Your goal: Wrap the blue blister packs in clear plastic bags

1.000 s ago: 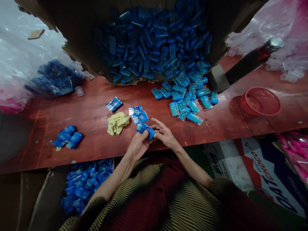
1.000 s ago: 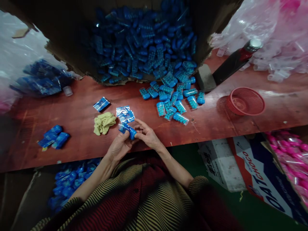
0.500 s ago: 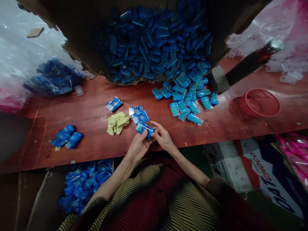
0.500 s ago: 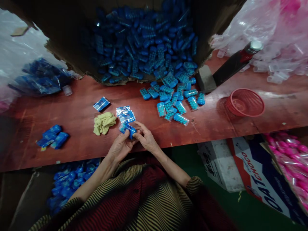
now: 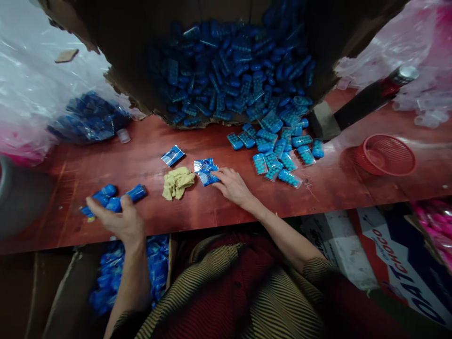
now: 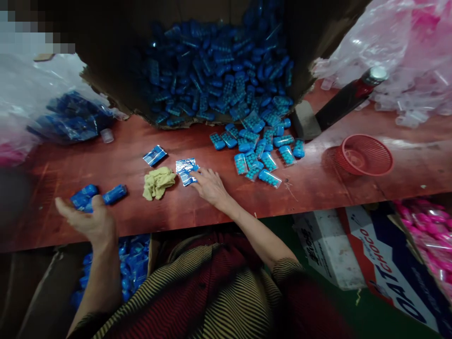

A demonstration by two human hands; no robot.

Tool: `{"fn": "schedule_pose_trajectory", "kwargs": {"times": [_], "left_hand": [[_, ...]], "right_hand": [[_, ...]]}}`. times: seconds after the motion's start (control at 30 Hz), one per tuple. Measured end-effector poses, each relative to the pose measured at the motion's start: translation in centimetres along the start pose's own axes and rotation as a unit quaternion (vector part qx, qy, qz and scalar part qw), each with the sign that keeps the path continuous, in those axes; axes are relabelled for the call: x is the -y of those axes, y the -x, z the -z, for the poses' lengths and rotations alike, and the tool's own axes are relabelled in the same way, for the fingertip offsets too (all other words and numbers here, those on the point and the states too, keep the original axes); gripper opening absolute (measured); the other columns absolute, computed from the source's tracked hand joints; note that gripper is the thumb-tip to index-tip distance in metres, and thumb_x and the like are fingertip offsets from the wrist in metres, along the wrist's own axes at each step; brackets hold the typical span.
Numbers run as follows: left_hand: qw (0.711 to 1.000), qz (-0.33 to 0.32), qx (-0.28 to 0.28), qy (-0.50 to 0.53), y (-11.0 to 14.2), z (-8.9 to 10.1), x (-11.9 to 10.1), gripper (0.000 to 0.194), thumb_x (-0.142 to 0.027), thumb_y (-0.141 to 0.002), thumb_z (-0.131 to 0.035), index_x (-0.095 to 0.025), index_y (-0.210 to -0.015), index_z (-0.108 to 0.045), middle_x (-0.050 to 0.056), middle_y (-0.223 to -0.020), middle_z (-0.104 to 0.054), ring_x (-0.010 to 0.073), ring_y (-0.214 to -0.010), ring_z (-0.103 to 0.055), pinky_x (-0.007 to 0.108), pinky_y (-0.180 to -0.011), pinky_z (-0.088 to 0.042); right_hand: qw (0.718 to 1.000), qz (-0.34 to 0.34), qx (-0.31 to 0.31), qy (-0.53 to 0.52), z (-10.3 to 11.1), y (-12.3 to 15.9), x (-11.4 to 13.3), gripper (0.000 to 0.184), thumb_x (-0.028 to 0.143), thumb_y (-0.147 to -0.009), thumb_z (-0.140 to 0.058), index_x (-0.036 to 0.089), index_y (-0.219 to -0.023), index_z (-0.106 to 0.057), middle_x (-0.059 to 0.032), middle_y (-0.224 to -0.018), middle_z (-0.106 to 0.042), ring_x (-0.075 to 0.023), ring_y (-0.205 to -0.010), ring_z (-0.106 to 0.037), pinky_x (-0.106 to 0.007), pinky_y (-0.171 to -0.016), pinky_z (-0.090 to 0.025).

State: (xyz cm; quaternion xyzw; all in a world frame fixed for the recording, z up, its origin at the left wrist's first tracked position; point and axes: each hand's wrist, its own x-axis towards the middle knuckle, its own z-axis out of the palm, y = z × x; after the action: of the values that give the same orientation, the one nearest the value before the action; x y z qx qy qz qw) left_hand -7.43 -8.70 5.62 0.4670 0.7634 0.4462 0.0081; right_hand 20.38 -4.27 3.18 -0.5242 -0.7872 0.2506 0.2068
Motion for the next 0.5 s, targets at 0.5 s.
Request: {"fn": "schedule_pose_trajectory", "kwargs": {"times": [0.5], "left_hand": [[0.955,-0.116,0.228,-0.153,4.3,-7.9,-3.1,0.064,-0.037,-0.079,-0.056,-0.010,-0.135,-0.041,0.025,-0.147,-0.028,0.0427,-0.137,-0.017,0.063,-0.104,-0.020]], "right_hand": [[0.986,0.004,0.033,0.165,-1.9,2.1,0.4,0.049,0.035,-0.087,-0.056,0.023,-0.133,-0.047,-0.0168,-0.143,-0.041,-0.0406,-0.133,-0.030,-0.069,-0.100,-0.024]]}}
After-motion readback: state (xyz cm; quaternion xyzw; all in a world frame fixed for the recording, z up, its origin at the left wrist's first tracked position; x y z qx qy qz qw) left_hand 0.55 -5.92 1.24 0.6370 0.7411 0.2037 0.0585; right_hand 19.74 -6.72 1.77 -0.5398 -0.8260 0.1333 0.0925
